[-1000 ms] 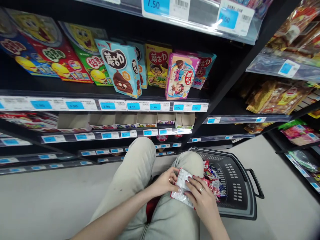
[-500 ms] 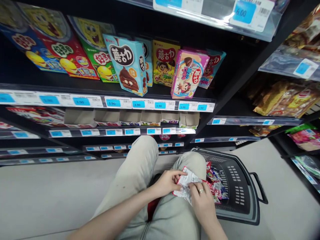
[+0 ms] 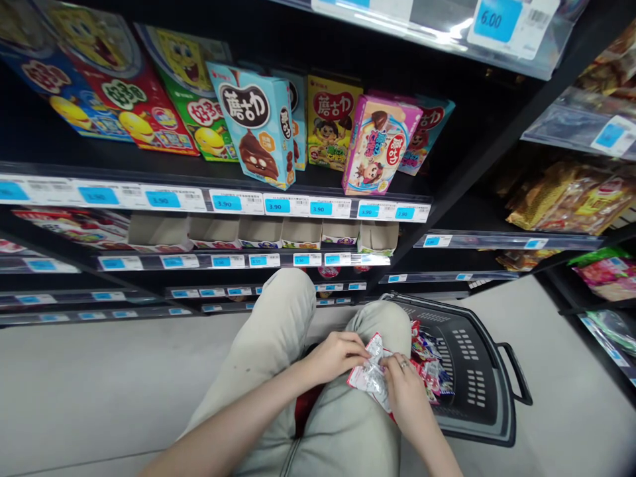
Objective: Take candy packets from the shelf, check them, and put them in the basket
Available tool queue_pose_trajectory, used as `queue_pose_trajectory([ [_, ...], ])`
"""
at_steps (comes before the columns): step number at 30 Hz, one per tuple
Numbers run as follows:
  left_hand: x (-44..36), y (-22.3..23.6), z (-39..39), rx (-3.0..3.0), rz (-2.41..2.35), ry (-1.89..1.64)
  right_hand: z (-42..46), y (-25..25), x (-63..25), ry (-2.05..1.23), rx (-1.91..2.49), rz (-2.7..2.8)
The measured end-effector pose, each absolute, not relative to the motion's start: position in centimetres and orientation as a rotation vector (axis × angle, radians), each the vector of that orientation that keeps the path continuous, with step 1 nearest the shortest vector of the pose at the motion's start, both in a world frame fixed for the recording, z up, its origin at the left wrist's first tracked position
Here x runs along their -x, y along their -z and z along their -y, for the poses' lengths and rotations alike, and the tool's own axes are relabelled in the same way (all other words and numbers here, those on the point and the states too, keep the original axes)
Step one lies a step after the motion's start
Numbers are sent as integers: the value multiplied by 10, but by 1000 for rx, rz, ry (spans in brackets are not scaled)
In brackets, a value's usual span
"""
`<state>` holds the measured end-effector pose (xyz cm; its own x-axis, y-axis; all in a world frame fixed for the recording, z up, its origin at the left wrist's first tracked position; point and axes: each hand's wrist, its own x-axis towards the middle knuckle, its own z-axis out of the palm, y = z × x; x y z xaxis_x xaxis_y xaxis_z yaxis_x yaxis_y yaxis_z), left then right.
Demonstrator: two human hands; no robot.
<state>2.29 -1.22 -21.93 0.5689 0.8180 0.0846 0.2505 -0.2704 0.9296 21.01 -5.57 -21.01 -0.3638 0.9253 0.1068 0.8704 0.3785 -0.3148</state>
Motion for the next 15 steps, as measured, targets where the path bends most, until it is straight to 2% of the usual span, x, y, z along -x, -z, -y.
queue_pose_trajectory([
  [5, -25, 219, 9, -1965, -914, -670, 57, 206, -212, -243, 1603, 2469],
  [11, -35, 221, 10, -1811, -1042, -731, 72, 204, -208, 379, 1670, 2583],
  [15, -40, 222, 12, -1746, -1101, -706, 78, 201, -200, 515, 1827, 2540],
])
